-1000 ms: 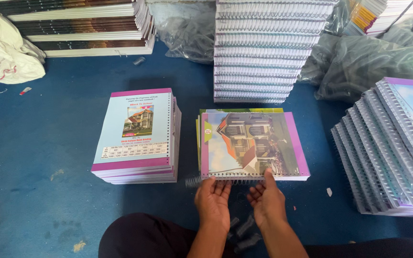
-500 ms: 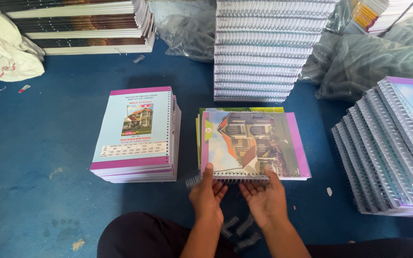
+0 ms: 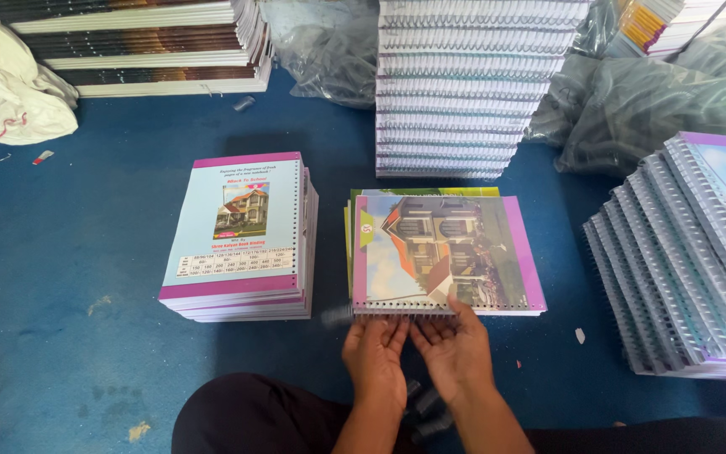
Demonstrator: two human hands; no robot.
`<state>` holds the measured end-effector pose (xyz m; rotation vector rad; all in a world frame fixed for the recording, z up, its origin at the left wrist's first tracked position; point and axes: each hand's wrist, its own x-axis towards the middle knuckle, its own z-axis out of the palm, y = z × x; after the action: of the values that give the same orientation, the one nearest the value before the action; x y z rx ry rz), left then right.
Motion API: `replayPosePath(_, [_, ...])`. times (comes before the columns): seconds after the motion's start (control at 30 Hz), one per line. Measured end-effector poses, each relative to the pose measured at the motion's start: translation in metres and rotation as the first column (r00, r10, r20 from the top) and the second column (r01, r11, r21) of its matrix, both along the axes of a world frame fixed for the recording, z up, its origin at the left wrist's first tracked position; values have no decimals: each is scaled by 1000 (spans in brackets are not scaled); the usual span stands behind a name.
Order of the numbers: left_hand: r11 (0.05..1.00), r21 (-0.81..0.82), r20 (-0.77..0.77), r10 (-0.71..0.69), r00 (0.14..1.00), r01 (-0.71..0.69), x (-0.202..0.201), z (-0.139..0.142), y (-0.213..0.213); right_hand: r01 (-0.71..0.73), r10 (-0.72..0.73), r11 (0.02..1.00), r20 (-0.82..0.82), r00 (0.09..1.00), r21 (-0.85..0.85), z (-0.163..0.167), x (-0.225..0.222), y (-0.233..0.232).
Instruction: The person inserts a plastic spiral binding into the holes of a notebook, then places the finished notebook onto a stack. The person repeats this process with another notebook.
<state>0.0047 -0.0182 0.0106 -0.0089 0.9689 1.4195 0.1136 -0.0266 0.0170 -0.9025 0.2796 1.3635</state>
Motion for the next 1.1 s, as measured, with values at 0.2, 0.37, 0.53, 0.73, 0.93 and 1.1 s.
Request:
replayPosePath(0.2, [997,76,70,23,997,-28,0,11,0,14,-25,988,70,997,153,-3,-1,-6])
replayPosePath(0.37, [997,-63,-157,-59,986,49,0,10,5,49,-54,990,30,998,129,-12,-1,-6])
replayPosePath(0.53, [969,-193,-203,-194,960,155,2,9,14,54,-65,987,65,996,153,-23,-5,-3])
replayPosePath(0.73, [996,-89,-30,1,1000,-4,2,13,7,1,8,999,197,980,-46,-21,-6,-3])
replayPosePath(0.93, [998,-32,-41,56,998,-57,-2,18,9,-21,41,991,153,987,-129,-7,-2,5])
replayPosePath(1.1, [997,-69,-166,25,986,-37,-8,23,15,-15,8,999,146,989,46,-6,0,2])
